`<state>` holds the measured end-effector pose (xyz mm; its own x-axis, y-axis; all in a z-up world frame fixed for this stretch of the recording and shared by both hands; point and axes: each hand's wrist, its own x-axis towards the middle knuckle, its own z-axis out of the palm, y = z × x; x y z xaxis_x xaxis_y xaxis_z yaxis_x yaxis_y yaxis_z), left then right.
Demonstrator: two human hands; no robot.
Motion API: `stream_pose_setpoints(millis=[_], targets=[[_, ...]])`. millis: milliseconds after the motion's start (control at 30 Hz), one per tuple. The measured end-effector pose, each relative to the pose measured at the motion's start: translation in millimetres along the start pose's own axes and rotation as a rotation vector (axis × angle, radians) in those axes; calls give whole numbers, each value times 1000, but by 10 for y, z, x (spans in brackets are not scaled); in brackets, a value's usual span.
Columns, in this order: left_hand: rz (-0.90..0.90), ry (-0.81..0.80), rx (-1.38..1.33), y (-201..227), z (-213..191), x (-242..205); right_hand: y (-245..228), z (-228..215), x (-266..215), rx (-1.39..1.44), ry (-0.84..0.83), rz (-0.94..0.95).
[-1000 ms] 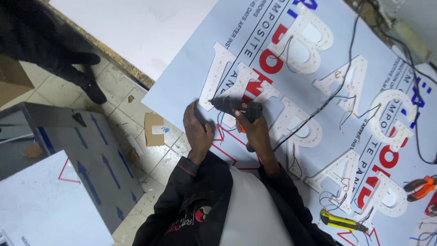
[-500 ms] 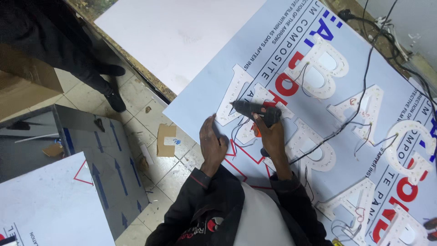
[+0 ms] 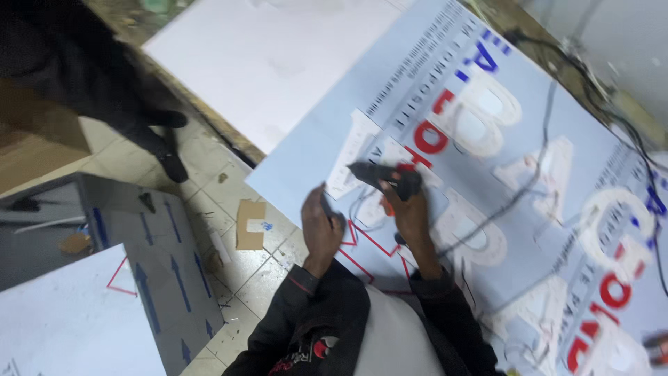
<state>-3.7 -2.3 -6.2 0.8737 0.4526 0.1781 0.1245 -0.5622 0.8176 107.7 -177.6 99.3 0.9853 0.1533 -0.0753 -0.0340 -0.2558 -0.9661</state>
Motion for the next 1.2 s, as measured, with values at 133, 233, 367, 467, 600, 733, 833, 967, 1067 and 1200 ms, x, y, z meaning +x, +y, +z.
stream_pose_setpoints(millis=[133,233,367,467,600,733,833,967,1067,1200], targets=[[-36,-6,-2,55,-83,127,118,85,75,6,35,72],[-13,-11,19,50,-62,59,160,-7,105,-42,-33,140],[-46,8,32,123,-85,76,-385,-153,82,-236,-101,185],[-61,-18,32,180,-138,107,-331,-192,204,-248,-20,177],[-42,-32,50,159,-137,106,-443,-262,565,-117,17,117],[-45,-26,51,177,-138,73,-373,-324,825,-117,-73,11],[-33,-9,76,123,-103,79,-515,-233,863,-113,-90,18],[-43,-29,84,152,-126,78,-414,-114,913,-140,-65,66],[-74,-55,60,216,-172,101,-353,-175,954,-132,-64,37],[-110,-77,69,196,-160,107,-331,-177,981,-150,-57,55]])
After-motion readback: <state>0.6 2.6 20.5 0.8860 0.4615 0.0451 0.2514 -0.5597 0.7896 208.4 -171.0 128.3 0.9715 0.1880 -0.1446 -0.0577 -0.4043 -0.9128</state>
